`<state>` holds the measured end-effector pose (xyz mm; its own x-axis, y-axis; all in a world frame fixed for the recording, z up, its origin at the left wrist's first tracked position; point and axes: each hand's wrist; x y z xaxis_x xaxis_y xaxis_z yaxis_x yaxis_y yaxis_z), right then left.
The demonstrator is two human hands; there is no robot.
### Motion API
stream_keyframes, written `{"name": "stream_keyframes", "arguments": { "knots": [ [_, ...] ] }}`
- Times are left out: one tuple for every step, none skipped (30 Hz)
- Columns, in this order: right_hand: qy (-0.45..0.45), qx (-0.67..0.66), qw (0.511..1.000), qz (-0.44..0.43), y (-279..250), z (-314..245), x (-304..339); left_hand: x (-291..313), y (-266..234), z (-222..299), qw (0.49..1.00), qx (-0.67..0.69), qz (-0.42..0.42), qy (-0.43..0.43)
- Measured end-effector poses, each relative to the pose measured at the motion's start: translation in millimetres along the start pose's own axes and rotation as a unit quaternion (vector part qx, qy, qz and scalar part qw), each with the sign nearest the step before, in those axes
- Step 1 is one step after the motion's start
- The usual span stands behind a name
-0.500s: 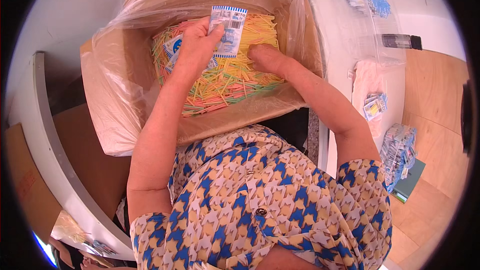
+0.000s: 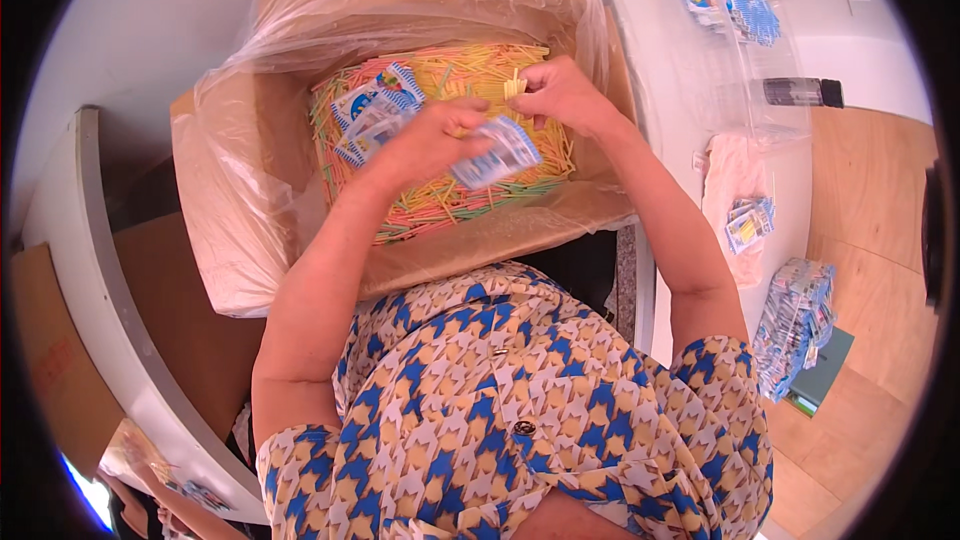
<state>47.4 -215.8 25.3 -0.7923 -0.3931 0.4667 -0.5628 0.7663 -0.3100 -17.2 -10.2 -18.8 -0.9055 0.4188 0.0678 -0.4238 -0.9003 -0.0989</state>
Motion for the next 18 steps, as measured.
{"name": "stream_keyframes", "arguments": {
  "knots": [
    [-0.018, -0.057, 0.998, -0.01, 7.3, -11.2, 7.5, 0.3, 4.0, 0.0, 0.997, 0.041, -0.068, 0.009],
    [-0.035, -0.115, 0.993, -0.02, 13.9, -16.7, 11.6, 1.7, 5.8, 0.6, 0.987, 0.082, -0.136, 0.018],
    [-0.039, -0.116, 0.992, -0.022, 16.9, -14.5, 12.5, 1.8, 4.5, 5.8, 0.983, 0.062, -0.17, -0.017],
    [-0.045, -0.146, 0.988, -0.032, 19.3, -9.0, 12.4, 1.0, 6.2, 3.6, 0.984, 0.058, -0.168, -0.017],
    [-0.051, -0.176, 0.982, -0.041, 20.8, -4.9, 12.6, 0.1, 9.4, -2.1, 0.985, 0.073, -0.152, -0.023],
    [-0.053, -0.176, 0.982, -0.043, 20.4, -2.1, 14.2, 0.4, 11.3, -1.7, 0.987, 0.089, -0.134, -0.029],
    [-0.048, -0.19, 0.98, -0.045, 19.0, 0.3, 16.3, 1.6, 12.3, -1.5, 0.987, 0.087, -0.133, -0.029],
    [-0.042, -0.204, 0.977, -0.046, 19.1, 1.1, 18.3, 3.5, 13.4, -1.0, 0.991, 0.068, -0.112, -0.013],
    [-0.043, -0.204, 0.977, -0.047, 19.7, -4.6, 21.4, 4.4, 13.4, 0.6, 0.995, 0.049, -0.088, 0.002],
    [-0.064, -0.137, 0.988, -0.038, 19.7, -15.1, 26.3, 4.9, 11.5, 2.3, 0.995, 0.049, -0.087, 0.003],
    [-0.084, -0.07, 0.994, -0.029, 20.1, -20.9, 28.2, 5.6, 8.9, 4.4, 0.996, -0.006, -0.092, -0.001],
    [-0.085, -0.07, 0.994, -0.026, 21.0, -18.8, 27.6, 5.1, 7.6, 6.7, 0.993, -0.063, -0.101, -0.002],
    [-0.206, -0.045, 0.977, 0.026, 23.4, -13.3, 25.5, 4.4, 7.7, 7.2, 0.993, -0.063, -0.103, 0.0],
    [-0.323, -0.019, 0.943, 0.077, 25.7, -8.3, 23.6, 3.6, 8.0, 7.3, 0.994, -0.052, -0.093, 0.018],
    [-0.323, -0.019, 0.943, 0.079, 28.9, -3.8, 22.8, 3.6, 8.7, 6.8, 0.995, -0.041, -0.083, 0.034],
    [-0.348, 0.066, 0.933, 0.067, 32.6, -0.1, 23.0, 3.6, 9.6, 6.3, 0.995, -0.041, -0.084, 0.034],
    [-0.369, 0.15, 0.915, 0.055, 34.8, 2.2, 23.7, 3.5, 10.7, 5.8, 0.996, -0.025, -0.058, 0.064],
    [-0.369, 0.15, 0.916, 0.056, 35.8, 1.1, 25.0, 3.7, 11.1, 5.6, 0.995, -0.009, -0.031, 0.094]
  ]
}}
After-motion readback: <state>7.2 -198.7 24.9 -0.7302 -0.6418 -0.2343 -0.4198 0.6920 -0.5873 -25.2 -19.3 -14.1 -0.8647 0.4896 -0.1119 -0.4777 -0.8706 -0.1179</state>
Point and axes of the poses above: each hand's wrist, its own x-axis away from the middle knuckle, its own y-axis out of the palm, z = x × y, and after that the axes turned 9 degrees about -x, right-handed
